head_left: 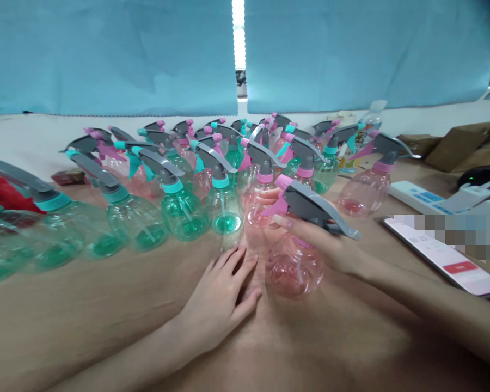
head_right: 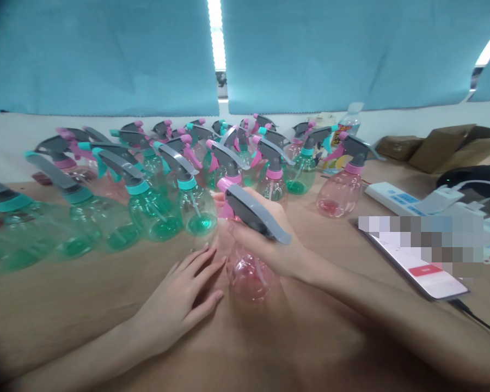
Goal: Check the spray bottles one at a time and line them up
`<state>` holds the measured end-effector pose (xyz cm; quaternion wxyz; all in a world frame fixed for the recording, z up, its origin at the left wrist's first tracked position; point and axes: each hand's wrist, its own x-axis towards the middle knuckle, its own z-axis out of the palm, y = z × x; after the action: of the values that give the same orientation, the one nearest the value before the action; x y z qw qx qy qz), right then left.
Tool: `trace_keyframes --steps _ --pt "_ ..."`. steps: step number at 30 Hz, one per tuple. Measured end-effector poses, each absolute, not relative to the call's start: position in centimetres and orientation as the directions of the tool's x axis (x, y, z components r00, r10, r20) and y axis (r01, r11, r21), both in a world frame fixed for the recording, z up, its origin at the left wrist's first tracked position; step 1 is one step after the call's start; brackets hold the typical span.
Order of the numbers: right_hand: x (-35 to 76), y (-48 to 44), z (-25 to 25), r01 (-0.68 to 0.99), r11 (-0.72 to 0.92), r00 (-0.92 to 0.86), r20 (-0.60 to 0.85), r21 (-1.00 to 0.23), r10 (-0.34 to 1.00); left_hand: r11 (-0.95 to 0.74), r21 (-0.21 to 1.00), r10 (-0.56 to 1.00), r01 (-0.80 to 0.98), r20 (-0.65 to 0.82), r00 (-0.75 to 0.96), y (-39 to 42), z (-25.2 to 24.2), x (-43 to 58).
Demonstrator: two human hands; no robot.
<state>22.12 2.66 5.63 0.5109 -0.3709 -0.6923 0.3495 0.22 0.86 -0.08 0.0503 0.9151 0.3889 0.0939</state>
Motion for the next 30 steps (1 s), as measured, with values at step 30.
trace_keyframes --steps 30 --pt "22.27 3.09 5.09 0.140 0.482 -0.242 0.442 -0.865 0.864 -0.694 0.172 0.719 0.699 0.130 0.683 0.82 0.04 0.19"
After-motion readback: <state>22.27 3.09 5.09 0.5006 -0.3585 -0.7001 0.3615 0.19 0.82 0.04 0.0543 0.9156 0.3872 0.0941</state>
